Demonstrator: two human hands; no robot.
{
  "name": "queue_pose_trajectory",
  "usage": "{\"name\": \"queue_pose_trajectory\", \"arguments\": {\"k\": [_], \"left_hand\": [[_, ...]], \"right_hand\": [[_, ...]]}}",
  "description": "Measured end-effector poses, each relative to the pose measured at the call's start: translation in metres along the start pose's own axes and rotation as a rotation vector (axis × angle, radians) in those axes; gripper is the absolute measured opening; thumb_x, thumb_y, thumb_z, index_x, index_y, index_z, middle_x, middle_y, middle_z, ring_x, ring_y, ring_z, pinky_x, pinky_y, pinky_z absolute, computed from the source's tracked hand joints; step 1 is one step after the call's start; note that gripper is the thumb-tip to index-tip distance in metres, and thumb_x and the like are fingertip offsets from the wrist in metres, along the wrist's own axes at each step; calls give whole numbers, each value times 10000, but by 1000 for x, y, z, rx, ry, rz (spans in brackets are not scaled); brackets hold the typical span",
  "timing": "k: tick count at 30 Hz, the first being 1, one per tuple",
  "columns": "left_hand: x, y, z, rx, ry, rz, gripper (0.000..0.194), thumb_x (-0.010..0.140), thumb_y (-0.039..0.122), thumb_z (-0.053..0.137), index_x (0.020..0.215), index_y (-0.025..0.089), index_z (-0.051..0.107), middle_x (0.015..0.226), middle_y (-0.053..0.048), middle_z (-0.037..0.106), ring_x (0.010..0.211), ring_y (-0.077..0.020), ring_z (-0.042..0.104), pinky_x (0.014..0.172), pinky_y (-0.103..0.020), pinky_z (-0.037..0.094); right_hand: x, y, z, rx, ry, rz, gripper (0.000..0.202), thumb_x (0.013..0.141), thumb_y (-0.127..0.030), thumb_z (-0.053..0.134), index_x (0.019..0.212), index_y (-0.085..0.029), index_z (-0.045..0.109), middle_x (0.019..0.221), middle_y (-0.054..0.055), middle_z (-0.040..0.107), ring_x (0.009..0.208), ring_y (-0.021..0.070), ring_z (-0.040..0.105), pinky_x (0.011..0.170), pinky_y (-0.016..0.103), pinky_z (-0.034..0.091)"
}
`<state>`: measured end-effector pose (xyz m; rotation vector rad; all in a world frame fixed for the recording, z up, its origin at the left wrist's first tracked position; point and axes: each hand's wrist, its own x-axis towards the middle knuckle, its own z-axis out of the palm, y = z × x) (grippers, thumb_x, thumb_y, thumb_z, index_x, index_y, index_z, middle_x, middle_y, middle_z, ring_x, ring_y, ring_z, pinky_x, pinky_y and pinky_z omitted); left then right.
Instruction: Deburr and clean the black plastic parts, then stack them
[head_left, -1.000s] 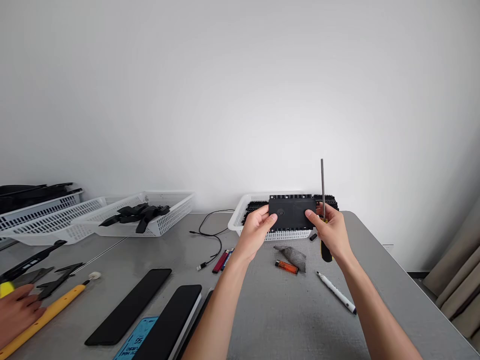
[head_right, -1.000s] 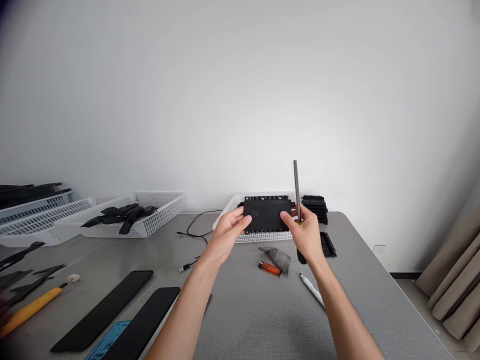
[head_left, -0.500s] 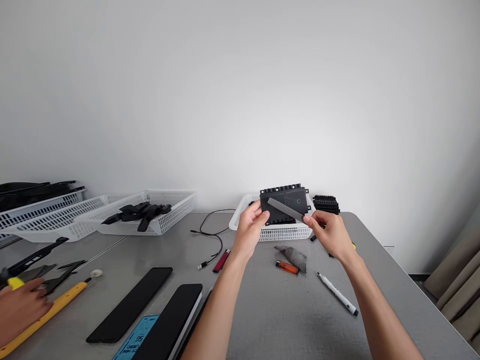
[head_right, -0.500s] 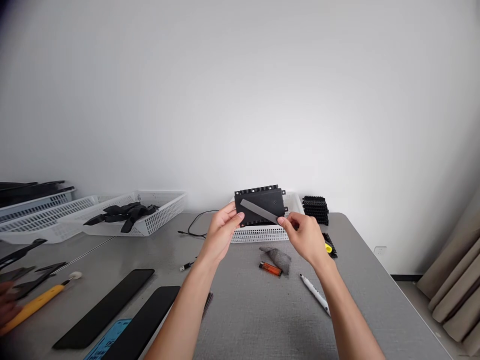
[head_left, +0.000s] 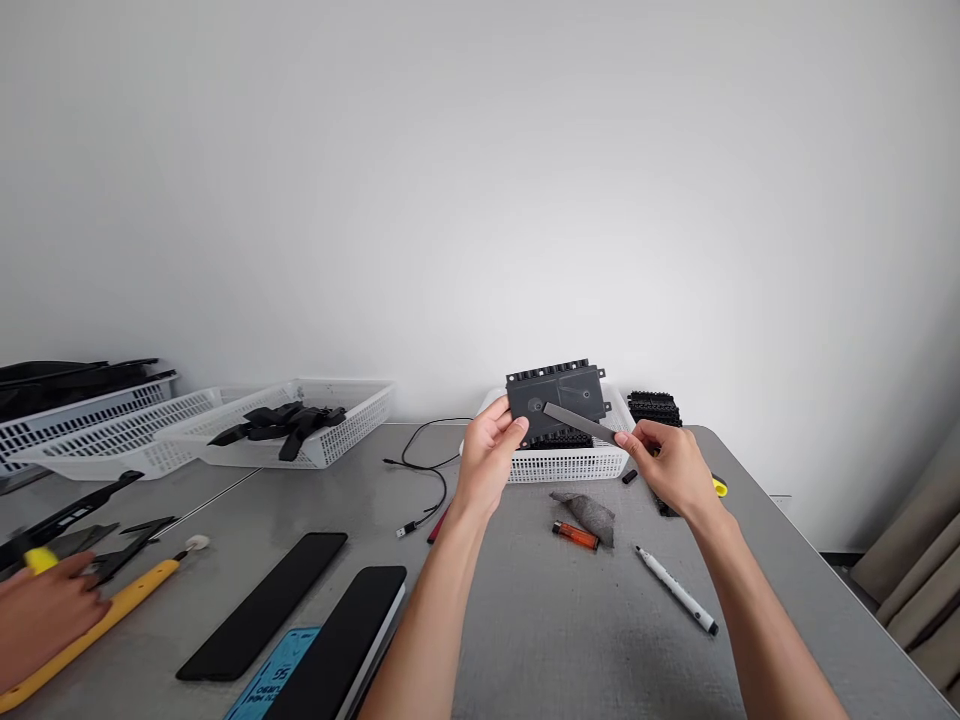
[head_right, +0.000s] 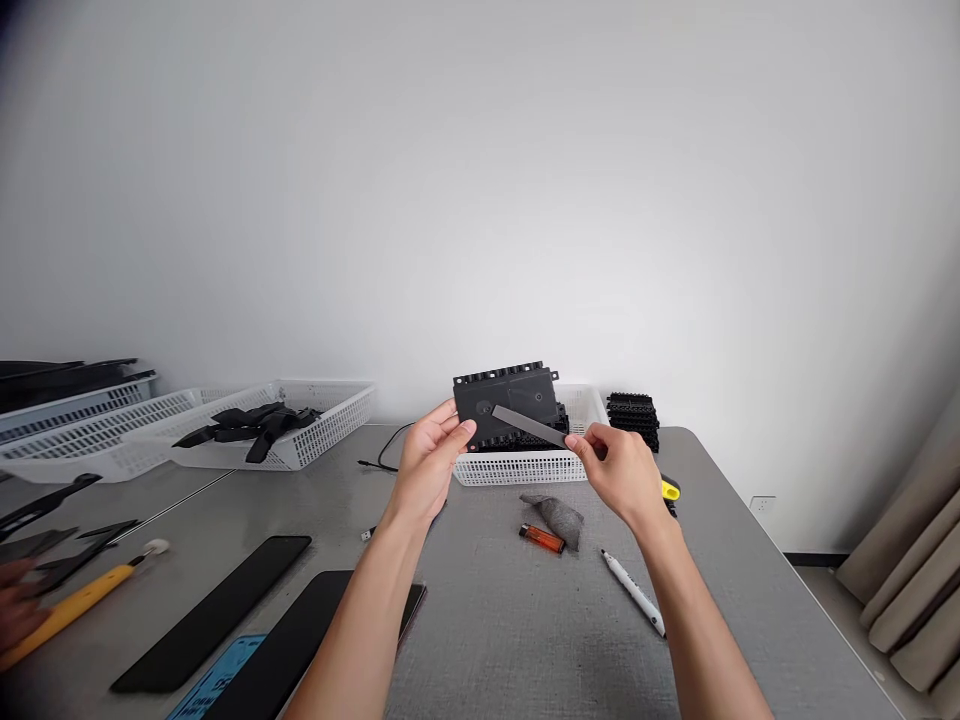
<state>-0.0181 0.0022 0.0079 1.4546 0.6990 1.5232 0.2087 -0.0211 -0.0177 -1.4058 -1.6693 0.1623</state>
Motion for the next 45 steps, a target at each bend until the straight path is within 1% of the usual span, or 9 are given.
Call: {"name": "queue_pose_trajectory", "arguments": {"k": [4, 10, 15, 21, 25, 28, 31, 39, 45], "left_hand": [[-1, 0, 2, 12, -36, 13, 503, 792, 403, 741, 1227, 160, 672, 1164, -141, 736, 1110, -282, 672, 928, -335, 503], [-1, -1, -1, 60, -15, -9, 522, 797, 404, 732, 1255, 165, 655, 1135, -142, 744, 1044, -285, 695, 768, -298, 524], [-2, 1, 1, 34, -29, -27, 488, 781, 401, 746, 1200, 158, 685, 1129, -143, 748, 1046, -281, 694, 792, -296, 518], [1, 1, -2, 17, 63, -58, 496, 736, 399, 779, 1167, 166, 703, 1081, -125, 763, 956, -258, 716, 687, -261, 500], [3, -2, -1, -66, 126, -74, 480, 673, 379, 842, 1074, 141, 725, 967, -113, 781, 904, -246, 728, 756, -283, 528], [2, -3, 1, -95, 184, -62, 465, 631, 380, 877, 998, 134, 730, 868, -94, 786, 855, -240, 736, 829, -319, 540], [2, -3, 3, -56, 225, -49, 453, 610, 392, 887, 950, 136, 732, 807, -82, 784, 813, -244, 739, 809, -330, 550], [1, 2, 1, -42, 185, -29, 441, 584, 401, 896, 900, 137, 735, 791, -84, 783, 790, -251, 742, 808, -342, 556], [1, 3, -4, -13, 216, -40, 471, 584, 420, 895, 923, 130, 742, 777, -73, 782, 799, -228, 736, 823, -314, 545]], "right_hand": [[-1, -4, 1, 14, -2, 2, 532, 916, -650, 464, 605, -219, 475, 518, -15, 443, 509, 139, 347, 507, 270, 231], [-1, -4, -2, -34, 8, 10, 533, 907, -667, 473, 617, -221, 517, 523, -8, 458, 512, 146, 357, 514, 274, 234], [-1, -5, -2, -20, 6, -10, 550, 914, -674, 453, 611, -220, 512, 520, -2, 473, 499, 144, 362, 512, 277, 225], [1, 5, -10, 59, 28, 28, 539, 897, -664, 494, 606, -210, 502, 519, -13, 443, 505, 134, 336, 504, 276, 223], [2, 10, -15, 213, 101, 84, 530, 909, -672, 475, 674, -200, 536, 562, -17, 455, 534, 130, 348, 526, 268, 263], [2, 10, -18, 160, 73, 66, 528, 892, -669, 513, 643, -203, 517, 544, -26, 415, 536, 129, 322, 528, 270, 247], [1, 9, -20, 65, 28, 32, 539, 883, -676, 517, 614, -208, 510, 520, -28, 396, 522, 130, 300, 530, 276, 234], [0, 8, -23, -103, 66, -21, 551, 904, -693, 459, 638, -222, 561, 506, -22, 417, 510, 140, 280, 535, 271, 252], [2, 16, -29, -127, 63, -10, 566, 888, -726, 466, 675, -227, 628, 528, -24, 459, 512, 134, 301, 544, 262, 265]]}}
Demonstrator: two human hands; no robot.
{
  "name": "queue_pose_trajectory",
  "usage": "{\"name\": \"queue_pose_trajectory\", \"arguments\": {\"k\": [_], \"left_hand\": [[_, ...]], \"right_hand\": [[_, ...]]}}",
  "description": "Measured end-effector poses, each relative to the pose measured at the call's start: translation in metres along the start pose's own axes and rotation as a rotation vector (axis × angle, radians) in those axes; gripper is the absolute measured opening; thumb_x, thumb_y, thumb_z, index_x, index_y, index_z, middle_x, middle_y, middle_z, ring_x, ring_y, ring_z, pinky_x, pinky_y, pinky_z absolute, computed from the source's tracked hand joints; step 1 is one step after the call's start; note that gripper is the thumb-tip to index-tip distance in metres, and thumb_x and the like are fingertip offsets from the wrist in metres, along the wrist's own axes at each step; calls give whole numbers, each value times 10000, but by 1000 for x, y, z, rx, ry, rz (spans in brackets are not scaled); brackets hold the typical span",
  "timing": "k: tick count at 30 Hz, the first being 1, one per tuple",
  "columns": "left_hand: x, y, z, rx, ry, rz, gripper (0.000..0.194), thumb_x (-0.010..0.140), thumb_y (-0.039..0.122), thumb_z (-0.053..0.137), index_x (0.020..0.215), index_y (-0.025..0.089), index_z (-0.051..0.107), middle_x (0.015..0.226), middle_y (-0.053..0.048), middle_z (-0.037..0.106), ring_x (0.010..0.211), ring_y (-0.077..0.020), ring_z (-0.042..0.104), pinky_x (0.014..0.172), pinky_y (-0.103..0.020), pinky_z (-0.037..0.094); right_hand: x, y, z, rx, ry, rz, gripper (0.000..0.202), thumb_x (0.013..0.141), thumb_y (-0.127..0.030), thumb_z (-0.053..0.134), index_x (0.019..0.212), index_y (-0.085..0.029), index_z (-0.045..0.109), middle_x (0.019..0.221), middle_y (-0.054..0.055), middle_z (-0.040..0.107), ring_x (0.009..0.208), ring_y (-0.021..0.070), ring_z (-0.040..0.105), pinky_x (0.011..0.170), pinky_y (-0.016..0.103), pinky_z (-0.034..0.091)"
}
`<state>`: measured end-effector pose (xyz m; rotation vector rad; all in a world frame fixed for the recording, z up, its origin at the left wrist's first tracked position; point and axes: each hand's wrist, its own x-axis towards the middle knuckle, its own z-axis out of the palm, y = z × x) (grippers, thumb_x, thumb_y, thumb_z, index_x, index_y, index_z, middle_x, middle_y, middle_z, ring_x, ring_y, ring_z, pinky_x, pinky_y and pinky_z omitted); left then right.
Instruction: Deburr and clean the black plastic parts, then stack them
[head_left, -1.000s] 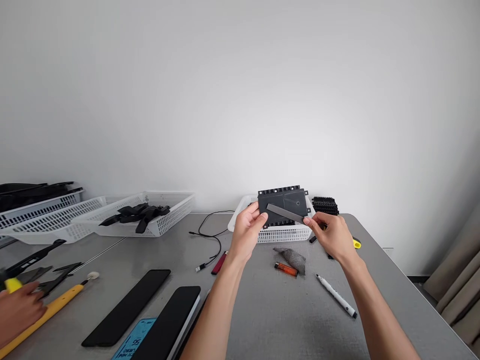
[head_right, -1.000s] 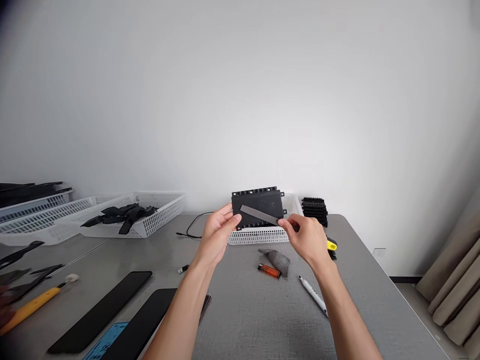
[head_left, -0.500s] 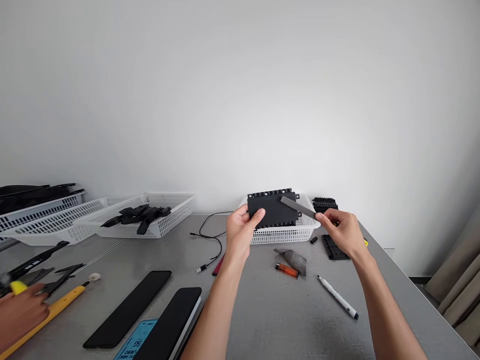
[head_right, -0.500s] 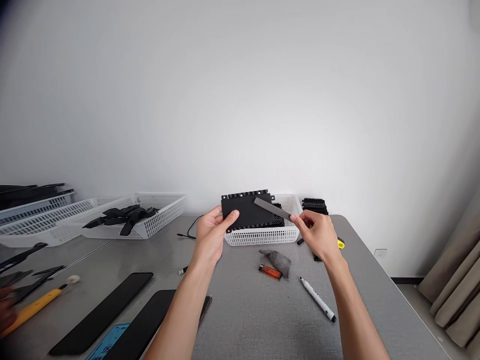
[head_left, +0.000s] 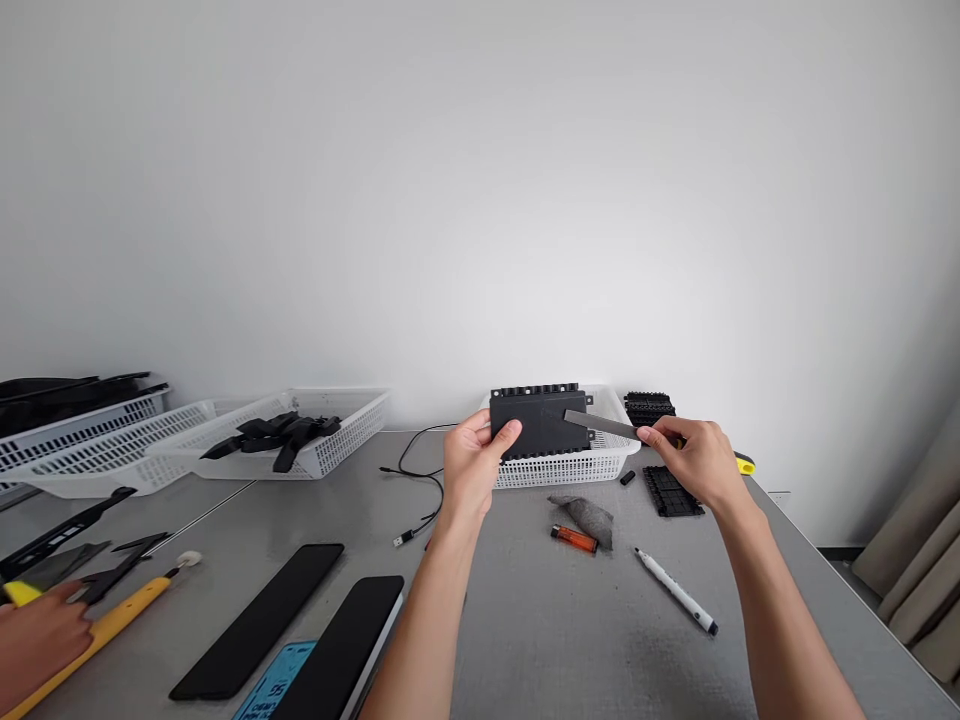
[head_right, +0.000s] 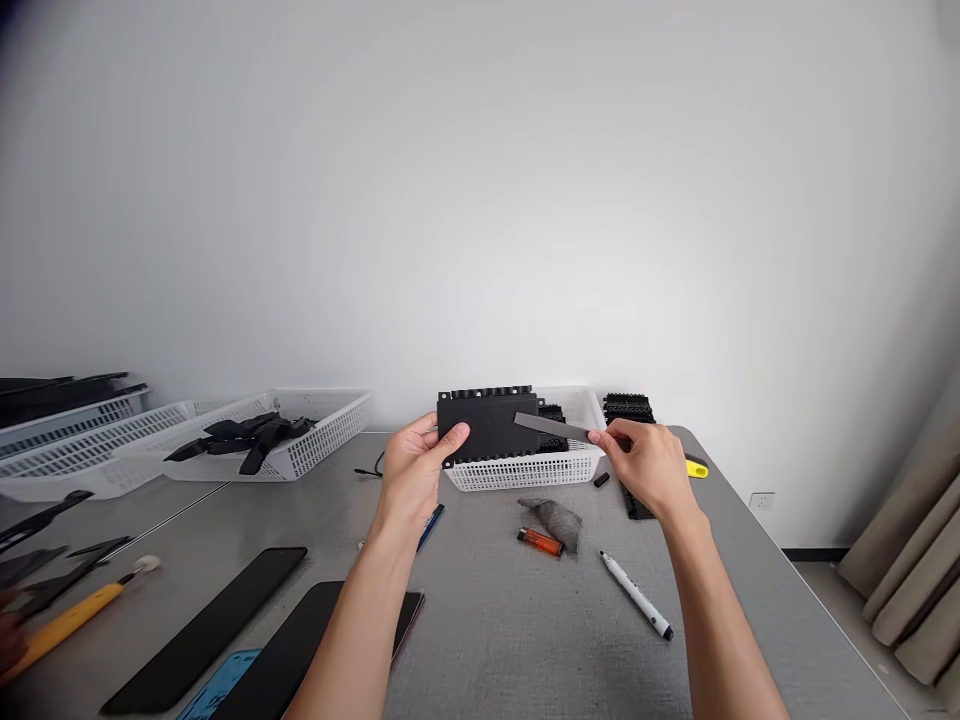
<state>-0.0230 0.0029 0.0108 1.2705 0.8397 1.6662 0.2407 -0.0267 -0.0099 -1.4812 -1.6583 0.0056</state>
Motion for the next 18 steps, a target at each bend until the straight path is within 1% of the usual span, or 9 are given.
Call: {"name": "queue_pose_trajectory", "arguments": {"k": [5, 8, 12, 15, 18], "left_hand": [[1, -3, -1, 0, -18, -5, 468, 576, 423, 897, 908, 133, 740, 778, -72, 781, 775, -222, 732, 778, -303, 548], [1, -2, -2, 11, -4, -7, 491, 571, 443, 895, 913, 127, 739, 777, -76, 781, 783, -228, 732, 794, -312, 549], [1, 0, -3, 16, -8, -15, 517, 571, 455, 894, 935, 122, 737, 793, -82, 783, 814, -234, 733, 821, -320, 546], [1, 0, -3, 21, -8, -12, 501, 575, 447, 894, 924, 124, 737, 796, -82, 784, 809, -234, 732, 810, -321, 548], [2, -1, -4, 22, 14, -3, 489, 577, 435, 895, 922, 127, 737, 787, -76, 782, 818, -233, 733, 824, -318, 548]], "right_hand": [[-1, -3, 0, -1, -15, -22, 563, 895, -722, 461, 683, -237, 652, 502, -31, 452, 490, 132, 299, 535, 264, 258], [0, -1, -1, -29, -8, -16, 559, 894, -720, 467, 691, -239, 668, 497, -27, 454, 492, 136, 299, 535, 267, 261], [1, 2, 0, -6, -18, -19, 549, 882, -722, 488, 711, -241, 692, 506, -25, 457, 492, 135, 303, 536, 267, 267], [2, 5, 1, 8, -35, -20, 534, 886, -703, 499, 709, -237, 688, 507, -27, 446, 496, 134, 291, 534, 270, 258], [3, 9, 1, 75, -27, 20, 523, 878, -686, 527, 687, -215, 652, 532, -23, 444, 518, 132, 305, 536, 271, 255]]}}
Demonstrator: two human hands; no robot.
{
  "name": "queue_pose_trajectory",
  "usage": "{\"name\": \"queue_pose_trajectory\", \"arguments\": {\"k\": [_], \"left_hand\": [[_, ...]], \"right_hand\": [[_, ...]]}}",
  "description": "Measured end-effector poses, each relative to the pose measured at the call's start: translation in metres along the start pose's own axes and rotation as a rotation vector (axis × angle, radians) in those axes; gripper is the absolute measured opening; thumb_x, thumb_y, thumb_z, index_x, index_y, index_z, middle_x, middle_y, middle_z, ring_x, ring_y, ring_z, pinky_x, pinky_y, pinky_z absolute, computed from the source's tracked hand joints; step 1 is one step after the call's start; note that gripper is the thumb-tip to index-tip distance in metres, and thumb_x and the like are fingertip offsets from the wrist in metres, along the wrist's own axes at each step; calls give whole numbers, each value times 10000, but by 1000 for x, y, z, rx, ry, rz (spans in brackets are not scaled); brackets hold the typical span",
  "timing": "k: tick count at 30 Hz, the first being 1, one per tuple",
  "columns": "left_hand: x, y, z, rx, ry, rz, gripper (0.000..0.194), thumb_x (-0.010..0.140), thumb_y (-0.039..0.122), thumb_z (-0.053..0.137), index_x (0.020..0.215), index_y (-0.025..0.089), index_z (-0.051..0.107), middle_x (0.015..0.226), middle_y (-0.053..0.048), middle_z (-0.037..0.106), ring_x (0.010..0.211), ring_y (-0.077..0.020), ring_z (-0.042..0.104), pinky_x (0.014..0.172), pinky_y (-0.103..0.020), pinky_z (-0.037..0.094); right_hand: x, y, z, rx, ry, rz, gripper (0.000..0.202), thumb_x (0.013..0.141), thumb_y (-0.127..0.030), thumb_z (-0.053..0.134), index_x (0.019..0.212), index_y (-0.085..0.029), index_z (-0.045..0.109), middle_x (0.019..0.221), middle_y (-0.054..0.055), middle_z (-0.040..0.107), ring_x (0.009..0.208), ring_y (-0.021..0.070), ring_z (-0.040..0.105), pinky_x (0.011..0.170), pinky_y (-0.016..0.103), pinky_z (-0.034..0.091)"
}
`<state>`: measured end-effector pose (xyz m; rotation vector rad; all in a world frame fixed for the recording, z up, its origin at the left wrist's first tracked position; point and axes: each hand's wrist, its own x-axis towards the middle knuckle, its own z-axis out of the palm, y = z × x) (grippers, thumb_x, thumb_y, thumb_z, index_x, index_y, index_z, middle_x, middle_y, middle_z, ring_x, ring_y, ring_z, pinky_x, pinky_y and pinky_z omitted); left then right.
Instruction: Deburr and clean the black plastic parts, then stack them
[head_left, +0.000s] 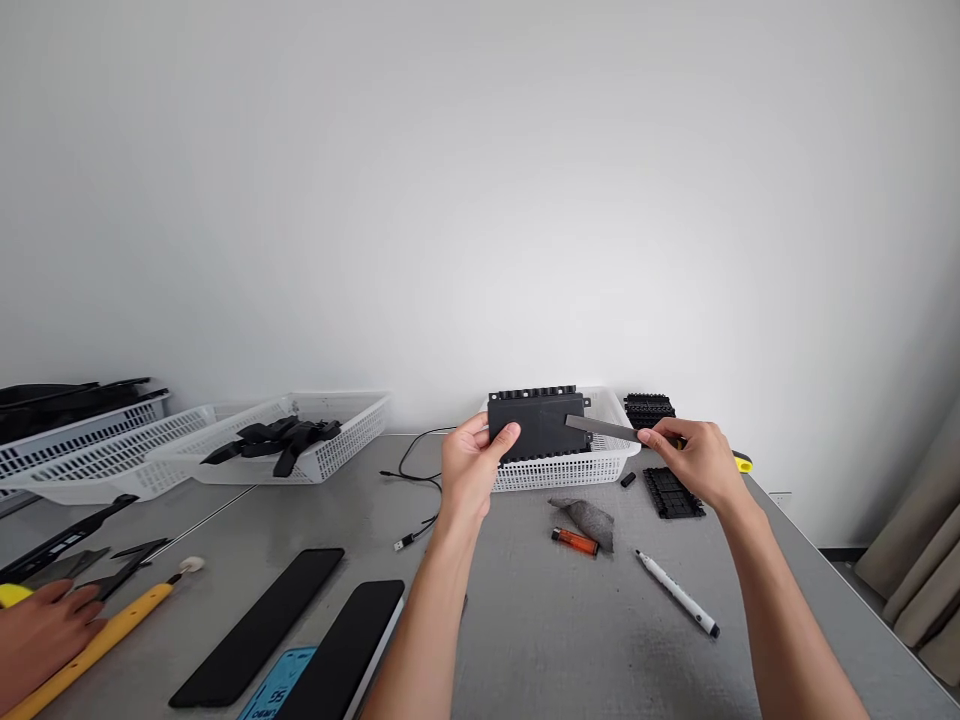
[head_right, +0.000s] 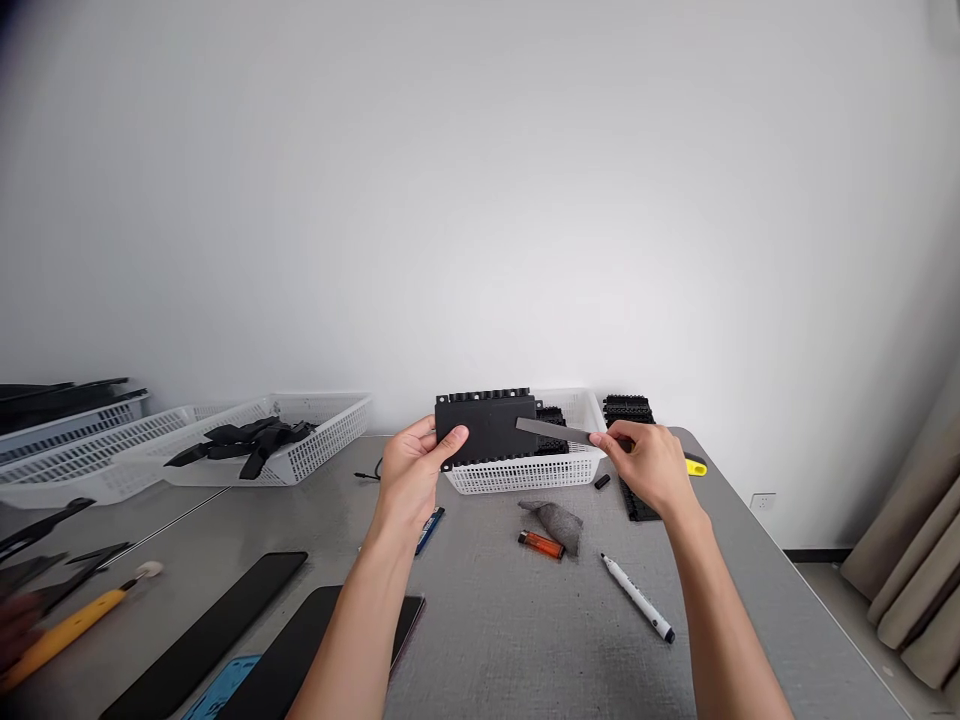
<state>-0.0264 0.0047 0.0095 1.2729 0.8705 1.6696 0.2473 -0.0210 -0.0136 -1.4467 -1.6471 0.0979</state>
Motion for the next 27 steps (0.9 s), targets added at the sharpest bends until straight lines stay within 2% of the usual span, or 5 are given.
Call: {"name": "queue_pose_trajectory", "arguments": {"k": [5, 9, 16, 23, 27], "left_hand": [[-6, 0, 5, 22, -72, -17, 455, 623, 401, 877, 959, 130, 734, 861, -89, 784, 870, -243, 734, 842, -322, 553], [-13, 1, 12, 35, -181, -49, 449, 671, 401, 851, 1011, 137, 722, 951, -106, 779, 950, -261, 722, 869, -342, 553], [-10, -2, 13, 72, -225, -112, 498, 689, 407, 833, 1072, 148, 648, 1049, -122, 751, 995, -265, 698, 876, -357, 537], [-3, -10, 5, 281, -111, 158, 363, 731, 301, 757, 1020, 217, 554, 1011, -34, 652, 999, -223, 629, 898, -336, 469], [0, -9, -1, 447, -120, 310, 257, 770, 272, 698, 963, 228, 534, 989, -22, 588, 1007, -212, 567, 904, -314, 420]], "right_hand": [[-1, -13, 9, 338, -34, 58, 498, 907, -648, 503, 712, -193, 560, 585, -35, 392, 551, 122, 310, 522, 263, 245], [-5, -40, 28, 552, -12, 72, 418, 816, -587, 671, 754, -209, 503, 622, -60, 323, 571, 113, 282, 515, 257, 241], [-10, -57, 44, 643, -18, 49, 507, 764, -494, 743, 641, -228, 329, 618, -65, 290, 571, 104, 252, 522, 272, 238], [-10, -55, 39, 537, -65, 16, 408, 874, -606, 589, 831, -203, 540, 641, -43, 391, 590, 126, 343, 529, 273, 275], [-10, -46, 21, 448, -58, 21, 491, 935, -665, 439, 753, -210, 474, 606, -46, 362, 555, 119, 323, 512, 264, 255]]}}
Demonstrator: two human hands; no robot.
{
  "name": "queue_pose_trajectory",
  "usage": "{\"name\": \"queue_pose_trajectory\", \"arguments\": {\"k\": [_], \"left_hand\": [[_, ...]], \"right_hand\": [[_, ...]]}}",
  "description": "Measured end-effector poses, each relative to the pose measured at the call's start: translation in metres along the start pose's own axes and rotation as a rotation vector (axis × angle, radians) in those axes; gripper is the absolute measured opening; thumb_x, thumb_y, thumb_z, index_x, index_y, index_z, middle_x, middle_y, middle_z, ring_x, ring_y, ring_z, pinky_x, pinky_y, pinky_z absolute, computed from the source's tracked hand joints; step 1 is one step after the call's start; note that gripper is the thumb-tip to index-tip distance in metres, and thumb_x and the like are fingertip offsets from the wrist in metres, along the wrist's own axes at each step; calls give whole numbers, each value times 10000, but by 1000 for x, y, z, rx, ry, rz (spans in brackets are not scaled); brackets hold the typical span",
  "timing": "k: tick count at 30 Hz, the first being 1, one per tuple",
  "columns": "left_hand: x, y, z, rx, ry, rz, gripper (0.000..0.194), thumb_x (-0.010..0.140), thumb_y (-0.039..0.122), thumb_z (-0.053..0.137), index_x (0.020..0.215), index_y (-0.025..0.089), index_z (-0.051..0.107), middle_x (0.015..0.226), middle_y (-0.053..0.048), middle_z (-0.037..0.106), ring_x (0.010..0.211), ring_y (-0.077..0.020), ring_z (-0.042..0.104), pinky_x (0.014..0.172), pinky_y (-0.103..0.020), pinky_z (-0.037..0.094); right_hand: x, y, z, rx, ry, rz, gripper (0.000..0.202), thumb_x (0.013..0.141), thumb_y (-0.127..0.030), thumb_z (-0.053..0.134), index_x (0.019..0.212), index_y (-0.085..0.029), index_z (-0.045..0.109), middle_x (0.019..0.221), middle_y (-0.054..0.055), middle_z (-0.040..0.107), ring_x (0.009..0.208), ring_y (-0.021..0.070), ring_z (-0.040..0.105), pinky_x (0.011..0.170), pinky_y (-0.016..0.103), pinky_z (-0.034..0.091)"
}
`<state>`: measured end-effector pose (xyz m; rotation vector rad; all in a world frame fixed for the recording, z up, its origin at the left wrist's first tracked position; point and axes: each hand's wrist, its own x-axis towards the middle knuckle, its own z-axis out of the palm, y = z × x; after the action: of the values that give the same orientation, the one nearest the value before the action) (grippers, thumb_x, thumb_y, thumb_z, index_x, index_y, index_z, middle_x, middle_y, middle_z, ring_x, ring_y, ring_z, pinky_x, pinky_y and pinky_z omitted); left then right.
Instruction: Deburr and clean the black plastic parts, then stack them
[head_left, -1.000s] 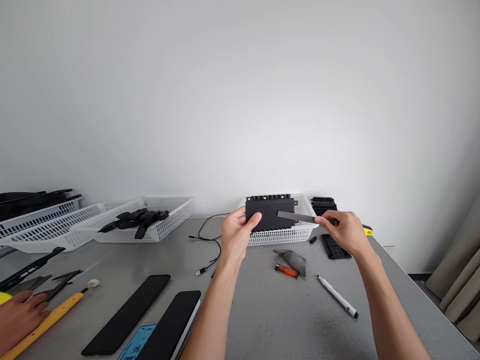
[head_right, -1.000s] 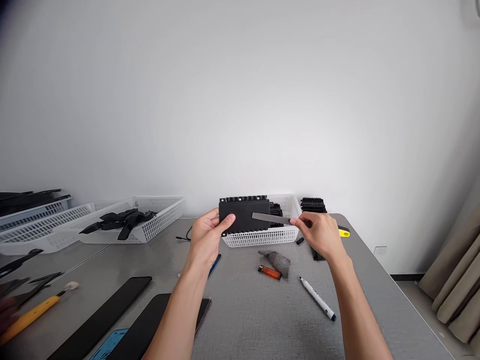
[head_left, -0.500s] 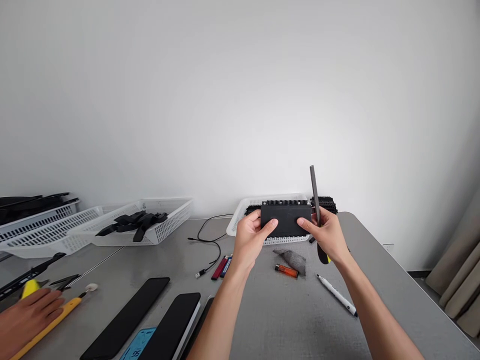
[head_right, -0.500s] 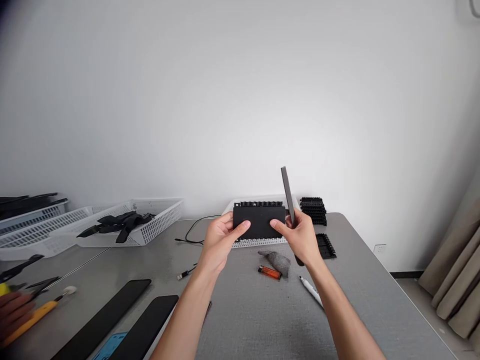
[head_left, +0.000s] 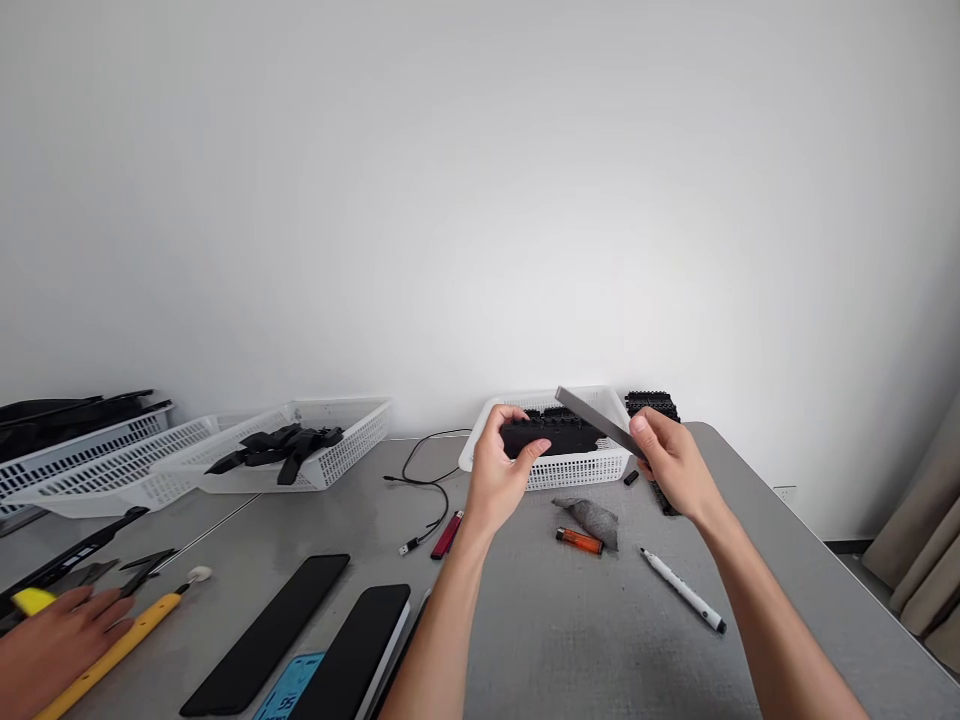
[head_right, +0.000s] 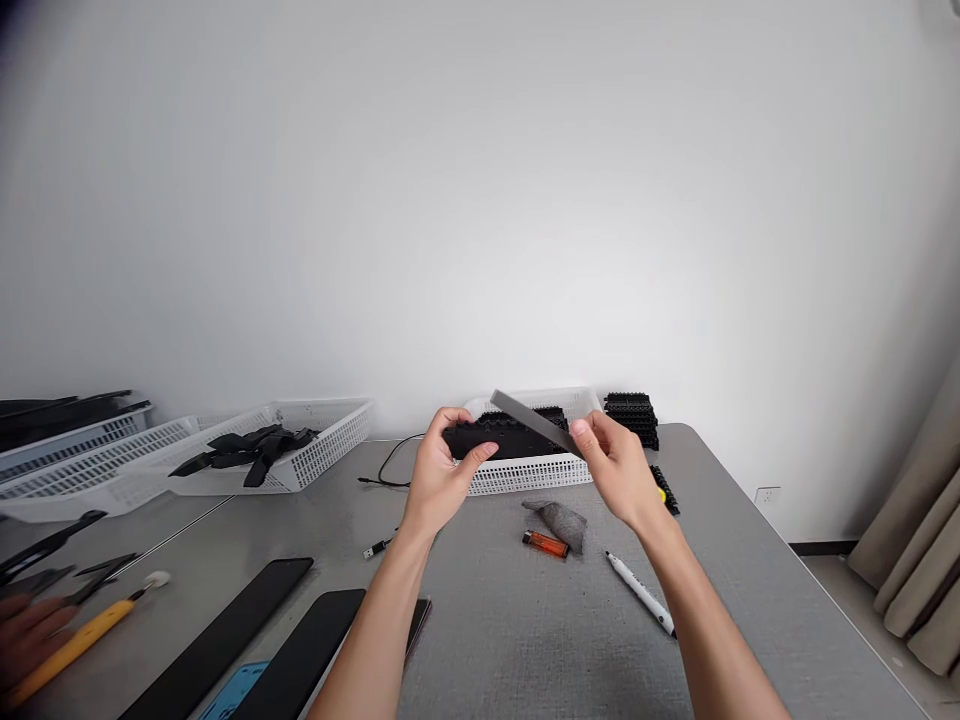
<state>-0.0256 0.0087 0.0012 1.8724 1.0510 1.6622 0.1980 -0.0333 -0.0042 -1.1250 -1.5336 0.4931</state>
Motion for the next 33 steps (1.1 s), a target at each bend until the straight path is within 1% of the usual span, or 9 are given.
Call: {"name": "queue_pose_trajectory", "arguments": {"k": [2, 4, 7, 10, 14, 19, 22, 27, 33], "left_hand": [[0, 1, -2, 24, -41, 42, 236, 787, 273, 686, 952, 231, 522, 957, -14, 574, 953, -196, 558, 872, -298, 416], [-1, 3, -3, 36, -80, 67, 217, 800, 258, 668, 954, 233, 518, 939, -11, 576, 916, -187, 560, 845, -288, 418], [-4, 7, -3, 42, -128, 100, 196, 800, 208, 639, 955, 231, 521, 941, -21, 594, 914, -188, 574, 834, -283, 427], [-6, 12, -1, 66, -144, 131, 185, 801, 198, 637, 946, 232, 527, 949, -30, 607, 933, -194, 578, 850, -288, 425], [-8, 12, -2, 66, -119, 149, 171, 804, 202, 629, 936, 233, 524, 944, -36, 605, 929, -198, 575, 846, -293, 426], [-4, 6, -6, 53, -71, 128, 184, 793, 225, 648, 921, 232, 516, 892, -7, 571, 857, -173, 552, 804, -273, 419], [-4, 8, -6, 68, -100, 107, 201, 784, 228, 655, 921, 232, 507, 873, 1, 562, 816, -166, 543, 775, -270, 419], [-8, 17, -4, 86, -120, 151, 171, 792, 191, 622, 911, 233, 506, 923, -22, 584, 893, -182, 558, 814, -279, 422], [-6, 13, -7, 99, -106, 103, 191, 791, 224, 643, 916, 235, 499, 857, 4, 558, 790, -162, 537, 770, -270, 423]], "right_hand": [[-2, -3, -7, -145, 33, -9, 516, 901, -672, 509, 677, -212, 438, 575, -44, 371, 544, 116, 320, 511, 263, 241], [-5, -8, -10, -272, 64, -29, 530, 865, -677, 565, 642, -215, 431, 549, -39, 395, 527, 119, 327, 504, 263, 236], [-8, -16, -7, -401, 87, -51, 554, 842, -700, 577, 617, -222, 410, 523, -34, 406, 497, 122, 326, 486, 262, 229], [-10, -21, -3, -470, 117, -48, 574, 837, -733, 555, 614, -226, 404, 507, -30, 412, 482, 125, 322, 470, 259, 212], [-9, -20, -4, -458, 126, -45, 597, 824, -767, 541, 615, -226, 401, 502, -31, 419, 480, 124, 326, 467, 256, 209], [-5, -9, -13, -434, 117, -55, 599, 799, -770, 577, 612, -225, 415, 498, -35, 426, 487, 122, 342, 480, 254, 218], [-5, -8, -13, -421, 131, -80, 591, 809, -755, 581, 609, -223, 419, 500, -34, 432, 483, 119, 343, 482, 256, 221], [-7, -13, -8, -407, 137, -85, 604, 803, -773, 567, 600, -224, 417, 495, -26, 437, 475, 121, 347, 462, 253, 219], [-4, -4, -14, -413, 128, -69, 605, 792, -763, 594, 591, -222, 414, 493, -34, 429, 476, 117, 342, 477, 255, 221]]}}
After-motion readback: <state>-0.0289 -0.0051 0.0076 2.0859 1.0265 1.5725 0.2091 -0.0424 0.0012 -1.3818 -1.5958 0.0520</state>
